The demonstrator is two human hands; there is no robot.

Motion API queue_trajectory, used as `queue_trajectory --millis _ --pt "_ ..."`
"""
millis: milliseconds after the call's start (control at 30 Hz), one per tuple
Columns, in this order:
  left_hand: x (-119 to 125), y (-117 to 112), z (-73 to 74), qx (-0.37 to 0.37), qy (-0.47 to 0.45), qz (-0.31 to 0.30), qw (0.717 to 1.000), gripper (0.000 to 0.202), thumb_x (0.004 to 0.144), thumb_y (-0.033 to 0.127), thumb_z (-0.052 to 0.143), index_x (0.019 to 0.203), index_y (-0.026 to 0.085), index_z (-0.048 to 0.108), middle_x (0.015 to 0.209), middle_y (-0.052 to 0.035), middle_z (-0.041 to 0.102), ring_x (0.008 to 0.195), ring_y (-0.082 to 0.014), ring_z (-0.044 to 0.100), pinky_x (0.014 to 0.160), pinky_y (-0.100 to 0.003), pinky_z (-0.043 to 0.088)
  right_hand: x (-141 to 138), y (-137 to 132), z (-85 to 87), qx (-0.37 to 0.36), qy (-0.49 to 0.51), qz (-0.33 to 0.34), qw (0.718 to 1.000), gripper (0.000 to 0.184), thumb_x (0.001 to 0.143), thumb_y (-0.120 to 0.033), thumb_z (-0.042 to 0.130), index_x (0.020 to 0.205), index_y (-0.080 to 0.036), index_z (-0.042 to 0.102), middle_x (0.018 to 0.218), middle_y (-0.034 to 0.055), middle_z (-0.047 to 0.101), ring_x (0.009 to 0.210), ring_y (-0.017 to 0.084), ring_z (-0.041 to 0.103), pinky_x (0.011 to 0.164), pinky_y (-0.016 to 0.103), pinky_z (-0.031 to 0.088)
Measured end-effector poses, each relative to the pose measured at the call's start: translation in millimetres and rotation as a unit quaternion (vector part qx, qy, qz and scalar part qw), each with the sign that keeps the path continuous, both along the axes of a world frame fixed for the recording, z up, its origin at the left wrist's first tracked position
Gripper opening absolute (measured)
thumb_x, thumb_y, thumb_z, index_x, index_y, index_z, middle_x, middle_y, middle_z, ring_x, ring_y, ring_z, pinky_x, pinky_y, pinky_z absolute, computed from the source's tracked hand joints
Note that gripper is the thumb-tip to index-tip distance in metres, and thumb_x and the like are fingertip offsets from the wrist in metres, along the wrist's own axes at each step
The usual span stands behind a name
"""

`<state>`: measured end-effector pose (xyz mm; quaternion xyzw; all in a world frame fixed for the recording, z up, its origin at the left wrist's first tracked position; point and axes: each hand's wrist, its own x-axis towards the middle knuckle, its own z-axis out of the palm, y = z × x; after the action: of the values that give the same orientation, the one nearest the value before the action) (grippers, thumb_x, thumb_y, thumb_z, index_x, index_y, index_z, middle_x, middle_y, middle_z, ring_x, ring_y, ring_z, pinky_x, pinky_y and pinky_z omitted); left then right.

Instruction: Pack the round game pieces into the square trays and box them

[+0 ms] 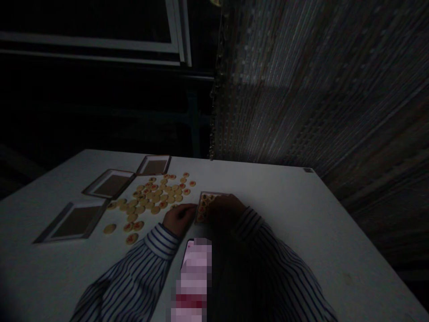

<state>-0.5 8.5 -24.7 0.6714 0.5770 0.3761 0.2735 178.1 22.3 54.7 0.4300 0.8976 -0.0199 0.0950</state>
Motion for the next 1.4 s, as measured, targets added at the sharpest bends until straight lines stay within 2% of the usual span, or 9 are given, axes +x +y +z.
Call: queue_trajectory --millis 167,267,433,600,900,1000,1267,1400 --pt "1.8 -1.1 -0.6 0.010 -0.017 0.010 1.000 0.023 0.071 0.028 0.050 0.085 0.017 0.065 0.080 -0.0041 0.066 0.071 -0.0146 0.059 0.067 -0.027 0.048 5.8 1.1 2.2 0.014 0.034 -0.014 0.999 0.031 0.077 -0.042 0.041 0.091 -0.022 0.061 0.088 0.0070 0.063 0.076 0.017 0.059 0.062 0.025 0.041" --pt "2.4 -2.4 0.0 0.020 -0.024 0.014 0.999 0.022 0.071 0.026 0.049 0.084 0.017 0.064 0.080 -0.0041 0.066 0.070 -0.0140 0.059 0.066 -0.027 0.048 7.5 2.6 3.1 0.018 0.048 -0.012 0.999 0.035 0.074 -0.044 0.046 0.097 -0.021 0.058 0.091 0.0083 0.062 0.082 0.019 0.058 0.068 0.027 0.041" --pt "1.5 -3.7 2.7 0.028 -0.014 0.000 1.000 0.021 0.071 0.025 0.050 0.084 0.017 0.064 0.078 -0.0043 0.066 0.070 -0.0141 0.059 0.066 -0.026 0.048 7.9 5.7 2.0 0.017 0.038 -0.011 0.999 0.037 0.073 -0.047 0.045 0.097 -0.021 0.056 0.094 0.0088 0.061 0.084 0.020 0.057 0.069 0.029 0.040" --pt "1.1 -4.8 2.5 0.057 -0.018 0.008 0.998 0.020 0.071 0.022 0.050 0.082 0.017 0.065 0.078 -0.0041 0.066 0.071 -0.0141 0.059 0.068 -0.026 0.048 8.3 5.3 2.2 0.030 0.036 0.004 0.999 0.037 0.074 -0.040 0.046 0.103 -0.019 0.054 0.095 0.0098 0.060 0.087 0.021 0.055 0.069 0.029 0.039" --pt "-6.1 -19.6 6.0 0.060 -0.018 -0.014 0.998 0.020 0.072 0.024 0.050 0.085 0.016 0.064 0.078 -0.0053 0.065 0.067 -0.0128 0.058 0.064 -0.025 0.048 5.8 5.7 4.8 0.048 0.011 0.002 0.999 0.027 0.079 -0.032 0.040 0.096 -0.019 0.057 0.089 0.0094 0.061 0.082 0.019 0.056 0.065 0.027 0.038" --pt "-12.5 -29.2 11.3 0.052 -0.016 -0.019 0.998 0.020 0.073 0.024 0.050 0.086 0.016 0.063 0.078 -0.0051 0.064 0.067 -0.0126 0.058 0.062 -0.024 0.048 4.2 5.5 4.7 0.053 0.009 0.008 0.999 0.028 0.080 -0.031 0.039 0.098 -0.020 0.057 0.089 0.0089 0.061 0.082 0.020 0.056 0.065 0.028 0.038" --pt "-44.9 -50.5 21.9 0.068 0.014 -0.011 0.998 0.021 0.075 0.027 0.048 0.088 0.019 0.063 0.083 -0.0052 0.064 0.075 -0.0147 0.058 0.070 -0.028 0.047 -9.7 2.0 7.9 0.030 0.024 0.024 0.999 0.032 0.076 -0.031 0.045 0.105 -0.019 0.055 0.095 0.0103 0.061 0.083 0.020 0.056 0.068 0.028 0.039" --pt "-63.4 -59.1 23.0 0.081 0.024 0.008 0.996 0.022 0.076 0.028 0.048 0.088 0.019 0.063 0.085 -0.0055 0.065 0.081 -0.0159 0.058 0.075 -0.030 0.047 -20.7 1.2 12.3 0.030 0.035 0.035 0.998 0.029 0.080 -0.028 0.039 0.100 -0.019 0.057 0.092 0.0100 0.061 0.081 0.018 0.057 0.068 0.027 0.038"
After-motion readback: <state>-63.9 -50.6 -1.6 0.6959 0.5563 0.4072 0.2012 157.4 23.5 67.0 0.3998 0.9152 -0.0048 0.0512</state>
